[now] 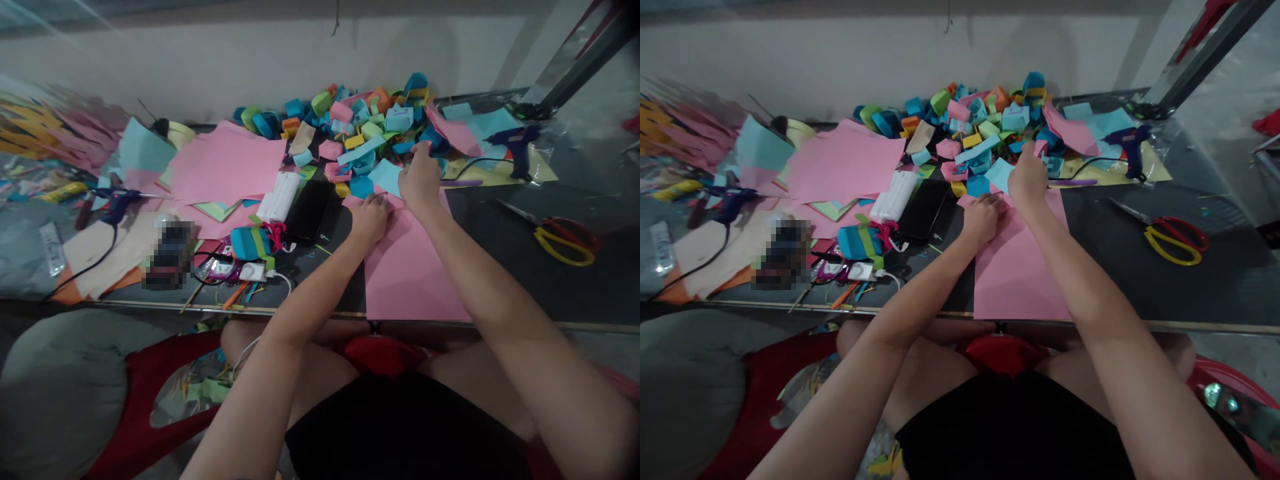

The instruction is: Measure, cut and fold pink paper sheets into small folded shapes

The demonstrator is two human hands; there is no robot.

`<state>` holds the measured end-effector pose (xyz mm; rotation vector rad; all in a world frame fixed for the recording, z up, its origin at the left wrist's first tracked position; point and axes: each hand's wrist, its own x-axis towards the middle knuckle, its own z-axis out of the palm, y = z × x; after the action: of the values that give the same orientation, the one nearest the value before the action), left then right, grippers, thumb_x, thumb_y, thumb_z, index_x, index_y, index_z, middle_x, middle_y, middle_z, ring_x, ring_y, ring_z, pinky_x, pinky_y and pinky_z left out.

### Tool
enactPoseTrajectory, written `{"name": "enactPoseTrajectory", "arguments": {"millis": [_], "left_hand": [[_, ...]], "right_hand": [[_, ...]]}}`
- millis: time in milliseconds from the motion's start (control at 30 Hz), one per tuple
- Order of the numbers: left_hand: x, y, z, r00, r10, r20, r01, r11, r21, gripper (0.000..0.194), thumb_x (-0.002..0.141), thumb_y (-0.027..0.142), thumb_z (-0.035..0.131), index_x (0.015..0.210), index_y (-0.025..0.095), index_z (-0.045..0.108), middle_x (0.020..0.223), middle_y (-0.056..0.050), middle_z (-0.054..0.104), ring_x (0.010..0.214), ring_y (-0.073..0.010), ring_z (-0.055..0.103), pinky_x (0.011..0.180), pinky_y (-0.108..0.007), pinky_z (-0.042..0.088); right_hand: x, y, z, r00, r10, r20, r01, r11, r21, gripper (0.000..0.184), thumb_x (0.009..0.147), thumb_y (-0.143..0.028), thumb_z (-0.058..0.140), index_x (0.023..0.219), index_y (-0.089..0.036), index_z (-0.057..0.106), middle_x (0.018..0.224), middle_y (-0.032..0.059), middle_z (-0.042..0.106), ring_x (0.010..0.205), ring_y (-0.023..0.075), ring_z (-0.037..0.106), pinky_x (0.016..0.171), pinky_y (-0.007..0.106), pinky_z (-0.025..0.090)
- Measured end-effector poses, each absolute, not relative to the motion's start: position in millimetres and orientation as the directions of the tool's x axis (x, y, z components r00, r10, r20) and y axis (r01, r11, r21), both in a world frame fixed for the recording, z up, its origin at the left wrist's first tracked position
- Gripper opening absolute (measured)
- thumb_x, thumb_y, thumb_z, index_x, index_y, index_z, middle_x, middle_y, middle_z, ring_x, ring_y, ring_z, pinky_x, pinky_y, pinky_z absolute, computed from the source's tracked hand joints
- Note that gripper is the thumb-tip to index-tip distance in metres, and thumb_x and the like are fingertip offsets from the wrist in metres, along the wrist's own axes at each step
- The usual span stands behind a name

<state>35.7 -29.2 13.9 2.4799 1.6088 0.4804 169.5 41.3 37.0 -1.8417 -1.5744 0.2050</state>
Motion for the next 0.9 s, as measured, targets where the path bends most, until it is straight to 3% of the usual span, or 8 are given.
{"name": "enactPoseTrajectory", "arguments": {"millis": [167, 333, 600, 733, 900], "left_hand": [[35.9, -22.8, 3.5, 0.287, 0.909, 0.302, 0.854, -0.385, 0.350, 0.051, 0.095, 0.025, 0.063, 0.143, 0.009, 0.055, 0.156, -0.022, 0.055, 0.148, -0.0330, 0.049, 0.120, -0.046, 0.046], [33.0, -14.4, -9.6, 0.329, 0.907, 0.261, 0.824, -0.411, 0.390, 0.068, 0.094, 0.019, 0.054, 0.159, 0.008, 0.038, 0.169, -0.019, 0.041, 0.157, -0.0307, 0.039, 0.129, -0.046, 0.034], [32.6, -13.2, -7.5, 0.307, 0.933, 0.185, 0.857, -0.356, 0.373, 0.064, 0.099, 0.026, 0.050, 0.160, 0.010, 0.041, 0.168, -0.016, 0.042, 0.158, -0.0313, 0.038, 0.127, -0.048, 0.037], [31.7, -6.7, -14.8, 0.276, 0.933, 0.232, 0.840, -0.352, 0.412, 0.063, 0.097, 0.022, 0.052, 0.158, 0.010, 0.043, 0.166, -0.018, 0.045, 0.157, -0.0304, 0.041, 0.128, -0.049, 0.037], [30.5, 1.2, -25.5, 0.254, 0.921, 0.296, 0.796, -0.373, 0.477, 0.065, 0.093, 0.021, 0.057, 0.155, 0.008, 0.043, 0.164, -0.021, 0.048, 0.155, -0.0301, 0.043, 0.132, -0.047, 0.031]], "right_hand": [[169.1, 36.3, 54.1, 0.179, 0.928, 0.326, 0.867, 0.008, -0.499, 0.039, 0.087, -0.008, 0.052, 0.121, -0.017, 0.067, 0.114, 0.0205, 0.072, 0.118, 0.0416, 0.067, 0.106, 0.062, 0.049], [167.9, 38.2, 38.8, 0.091, 0.920, 0.382, 0.814, 0.152, -0.560, 0.029, 0.087, -0.018, 0.053, 0.112, -0.019, 0.069, 0.114, 0.0173, 0.075, 0.116, 0.0383, 0.068, 0.108, 0.060, 0.049], [175.1, 30.6, 27.5, 0.101, 0.924, 0.370, 0.770, 0.163, -0.616, 0.032, 0.080, -0.010, 0.055, 0.100, -0.017, 0.078, 0.104, 0.0136, 0.080, 0.103, 0.0312, 0.074, 0.103, 0.051, 0.055], [179.0, 33.2, 31.4, 0.073, 0.928, 0.366, 0.801, 0.164, -0.576, 0.027, 0.078, -0.010, 0.056, 0.089, -0.017, 0.080, 0.096, 0.0128, 0.081, 0.102, 0.0333, 0.075, 0.098, 0.050, 0.057], [170.9, 34.4, 46.4, 0.101, 0.949, 0.298, 0.832, 0.083, -0.548, 0.026, 0.082, -0.007, 0.057, 0.090, -0.013, 0.080, 0.101, 0.0169, 0.081, 0.104, 0.0352, 0.074, 0.098, 0.049, 0.055]]}}
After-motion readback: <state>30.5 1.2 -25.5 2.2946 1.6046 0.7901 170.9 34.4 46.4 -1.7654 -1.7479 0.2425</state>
